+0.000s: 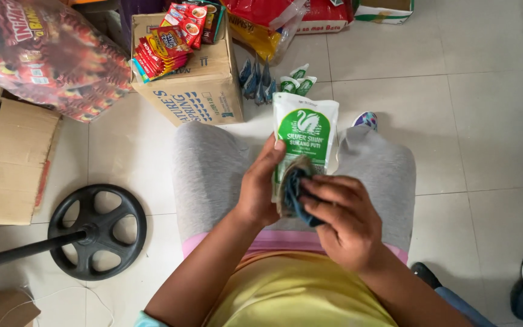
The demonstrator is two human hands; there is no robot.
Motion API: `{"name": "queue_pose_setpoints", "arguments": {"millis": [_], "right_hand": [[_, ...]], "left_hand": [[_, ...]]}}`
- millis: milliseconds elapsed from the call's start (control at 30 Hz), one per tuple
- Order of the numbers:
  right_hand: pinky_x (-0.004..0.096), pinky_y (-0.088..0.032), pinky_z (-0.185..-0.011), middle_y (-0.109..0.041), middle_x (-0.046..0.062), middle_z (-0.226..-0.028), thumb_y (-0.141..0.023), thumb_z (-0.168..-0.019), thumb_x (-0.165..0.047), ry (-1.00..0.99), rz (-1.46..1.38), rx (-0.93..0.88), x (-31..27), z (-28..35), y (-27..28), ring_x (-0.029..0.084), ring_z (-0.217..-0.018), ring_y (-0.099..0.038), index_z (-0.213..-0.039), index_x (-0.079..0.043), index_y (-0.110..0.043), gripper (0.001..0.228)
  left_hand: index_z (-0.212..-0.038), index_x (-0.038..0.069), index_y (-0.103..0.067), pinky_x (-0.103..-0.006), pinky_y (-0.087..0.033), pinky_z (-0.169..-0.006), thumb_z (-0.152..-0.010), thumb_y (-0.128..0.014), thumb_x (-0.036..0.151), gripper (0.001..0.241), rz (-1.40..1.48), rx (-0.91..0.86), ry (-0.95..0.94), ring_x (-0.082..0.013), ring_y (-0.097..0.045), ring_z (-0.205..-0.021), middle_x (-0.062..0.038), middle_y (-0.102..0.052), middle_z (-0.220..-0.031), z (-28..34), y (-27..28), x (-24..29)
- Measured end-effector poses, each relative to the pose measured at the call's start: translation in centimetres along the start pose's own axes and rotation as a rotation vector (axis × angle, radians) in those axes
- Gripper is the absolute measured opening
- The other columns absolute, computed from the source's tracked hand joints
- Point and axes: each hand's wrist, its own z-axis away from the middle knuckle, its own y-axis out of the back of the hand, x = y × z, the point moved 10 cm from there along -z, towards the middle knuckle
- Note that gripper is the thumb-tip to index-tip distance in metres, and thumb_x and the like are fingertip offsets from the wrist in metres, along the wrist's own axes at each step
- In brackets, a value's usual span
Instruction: The recorder is seen wiping dust and dirt off vinegar pouches using a cloth and then organizing them on a grocery store shelf.
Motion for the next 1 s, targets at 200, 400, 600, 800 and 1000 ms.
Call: {"name": "queue_pose_setpoints", "arguments": {"millis": [200, 400, 600, 800, 1000], "right_hand": [[0.042, -0.059, -0.098, -0.073, 0.010, -0.117, -0.077, -0.081, 0.002, 0.192, -0.029, 0.037, 1.5, -0.5, 0.3, 0.031, -0.118, -0.067, -0.102, -0.006, -0.072, 0.022], [0.036, -0.059, -0.093, -0.072, 0.011, -0.122, -0.068, -0.087, 0.014, 0.058, 0.097, 0.185, 4.6, -2.4, 2.4, 0.030, -0.116, -0.068, -0.106, -0.002, -0.070, 0.025], [0.038, -0.057, -0.094, -0.072, 0.010, -0.119, -0.071, -0.078, 0.010, 0.007, -0.004, 0.058, 1.6, -0.9, -0.4, 0.029, -0.108, -0.067, -0.105, -0.005, -0.071, 0.031], [0.038, -0.057, -0.092, -0.073, 0.010, -0.119, -0.073, -0.080, 0.011, 0.119, -0.025, 0.021, 4.8, -2.0, -1.3, 0.025, -0.107, -0.068, -0.108, -0.007, -0.072, 0.032], [0.035, -0.057, -0.095, -0.074, 0.012, -0.122, -0.070, -0.086, 0.015, 0.005, 0.035, 0.102, 9.1, -5.1, 0.2, 0.027, -0.110, -0.068, -0.113, -0.001, -0.070, 0.032]], "left_hand": [[-0.157, 0.010, -0.039, -0.0420, -0.053, -0.100, -0.112, -0.047, 0.030, 0.050, 0.043, -0.013, 0.064, -0.0276, -0.063, -0.118, -0.014, -0.059, -0.135, 0.3, -0.1, -1.1], [-0.156, 0.012, -0.037, -0.0424, -0.054, -0.101, -0.107, -0.046, 0.027, 0.052, -0.047, -0.085, 0.183, -0.0294, -0.063, -0.121, -0.014, -0.060, -0.138, 1.0, -1.8, -2.5], [-0.158, 0.009, -0.038, -0.0411, -0.053, -0.101, -0.111, -0.045, 0.030, 0.052, -0.015, 0.032, 0.063, -0.0256, -0.062, -0.118, -0.013, -0.061, -0.133, -0.3, 0.9, -0.8], [-0.158, 0.013, -0.036, -0.0425, -0.053, -0.101, -0.107, -0.047, 0.023, 0.053, 0.064, -0.002, -0.005, -0.0272, -0.062, -0.119, -0.013, -0.059, -0.134, -1.0, 0.6, 0.7], [-0.164, 0.003, -0.030, -0.0449, -0.053, -0.106, -0.102, -0.052, 0.006, 0.066, -0.113, -0.120, 0.124, -0.0313, -0.064, -0.122, -0.016, -0.059, -0.141, -0.8, 1.9, -0.8]]}}
